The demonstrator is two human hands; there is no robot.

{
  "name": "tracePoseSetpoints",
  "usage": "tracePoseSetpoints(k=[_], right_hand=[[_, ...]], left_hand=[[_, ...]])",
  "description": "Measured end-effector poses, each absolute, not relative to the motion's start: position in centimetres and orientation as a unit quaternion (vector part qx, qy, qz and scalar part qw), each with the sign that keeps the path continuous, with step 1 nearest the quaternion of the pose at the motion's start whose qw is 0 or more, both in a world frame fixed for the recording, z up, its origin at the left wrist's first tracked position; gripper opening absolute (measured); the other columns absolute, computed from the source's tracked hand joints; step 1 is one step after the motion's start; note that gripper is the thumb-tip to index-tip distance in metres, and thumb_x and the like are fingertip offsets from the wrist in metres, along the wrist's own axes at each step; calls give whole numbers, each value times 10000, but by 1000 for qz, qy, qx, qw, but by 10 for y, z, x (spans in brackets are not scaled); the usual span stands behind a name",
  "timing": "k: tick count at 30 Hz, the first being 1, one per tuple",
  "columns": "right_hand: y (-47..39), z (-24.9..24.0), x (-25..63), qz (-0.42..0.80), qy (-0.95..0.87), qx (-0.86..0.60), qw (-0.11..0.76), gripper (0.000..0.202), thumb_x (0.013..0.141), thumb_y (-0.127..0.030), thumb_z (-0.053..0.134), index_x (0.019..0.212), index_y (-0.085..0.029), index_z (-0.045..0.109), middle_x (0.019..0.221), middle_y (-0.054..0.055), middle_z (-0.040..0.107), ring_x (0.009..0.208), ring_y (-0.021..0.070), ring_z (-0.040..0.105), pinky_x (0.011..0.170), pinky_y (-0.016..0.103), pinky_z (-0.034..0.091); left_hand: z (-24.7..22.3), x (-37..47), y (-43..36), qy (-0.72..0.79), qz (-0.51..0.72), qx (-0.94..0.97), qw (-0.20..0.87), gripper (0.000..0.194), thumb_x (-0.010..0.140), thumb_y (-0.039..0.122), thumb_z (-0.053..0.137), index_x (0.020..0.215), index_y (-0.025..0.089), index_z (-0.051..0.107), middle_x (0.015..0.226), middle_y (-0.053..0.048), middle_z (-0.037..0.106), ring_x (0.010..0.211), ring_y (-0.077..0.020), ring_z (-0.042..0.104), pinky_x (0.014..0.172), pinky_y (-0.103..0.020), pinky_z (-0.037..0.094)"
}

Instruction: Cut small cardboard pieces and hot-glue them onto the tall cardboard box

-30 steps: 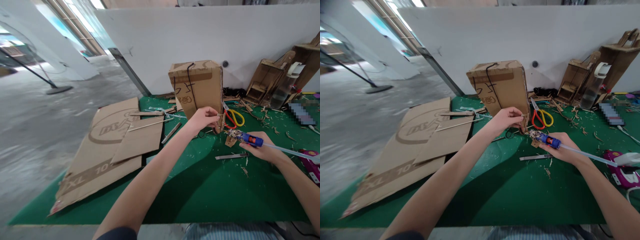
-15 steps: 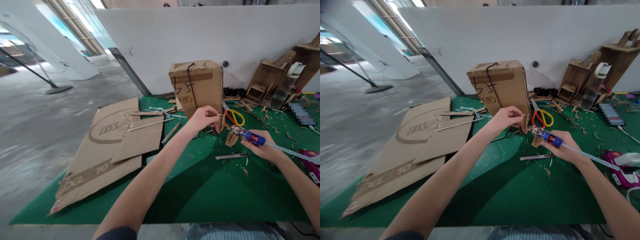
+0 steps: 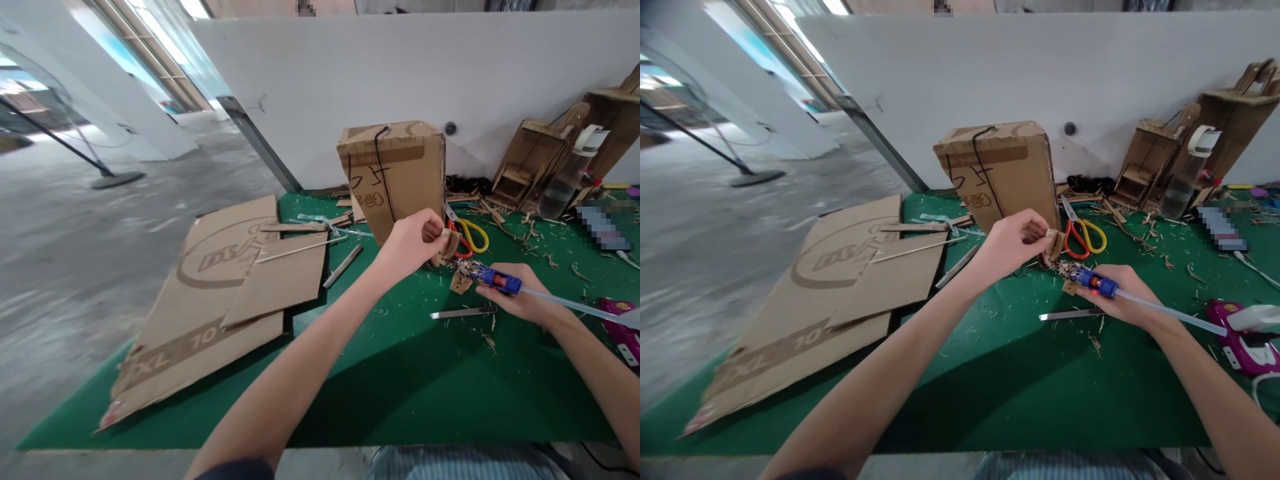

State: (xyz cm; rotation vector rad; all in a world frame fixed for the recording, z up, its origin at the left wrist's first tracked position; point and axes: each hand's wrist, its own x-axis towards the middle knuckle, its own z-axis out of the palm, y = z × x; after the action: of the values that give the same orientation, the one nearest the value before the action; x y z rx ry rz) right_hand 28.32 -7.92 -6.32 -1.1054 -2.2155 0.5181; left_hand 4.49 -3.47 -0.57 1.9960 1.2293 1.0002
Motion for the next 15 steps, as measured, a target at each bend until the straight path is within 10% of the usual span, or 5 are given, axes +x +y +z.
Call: tracePoseSetpoints(k=[15], right_hand=[[-79, -61, 285, 209, -834, -405, 312, 326, 884, -464, 618, 718, -206, 507, 663, -8, 525, 564, 119, 444, 543, 254, 343]], left_hand=[[-13, 37, -16, 483, 379, 652, 445, 93, 788, 136, 664, 852, 156, 599, 782, -41, 649, 667, -123, 613, 640, -278, 530]])
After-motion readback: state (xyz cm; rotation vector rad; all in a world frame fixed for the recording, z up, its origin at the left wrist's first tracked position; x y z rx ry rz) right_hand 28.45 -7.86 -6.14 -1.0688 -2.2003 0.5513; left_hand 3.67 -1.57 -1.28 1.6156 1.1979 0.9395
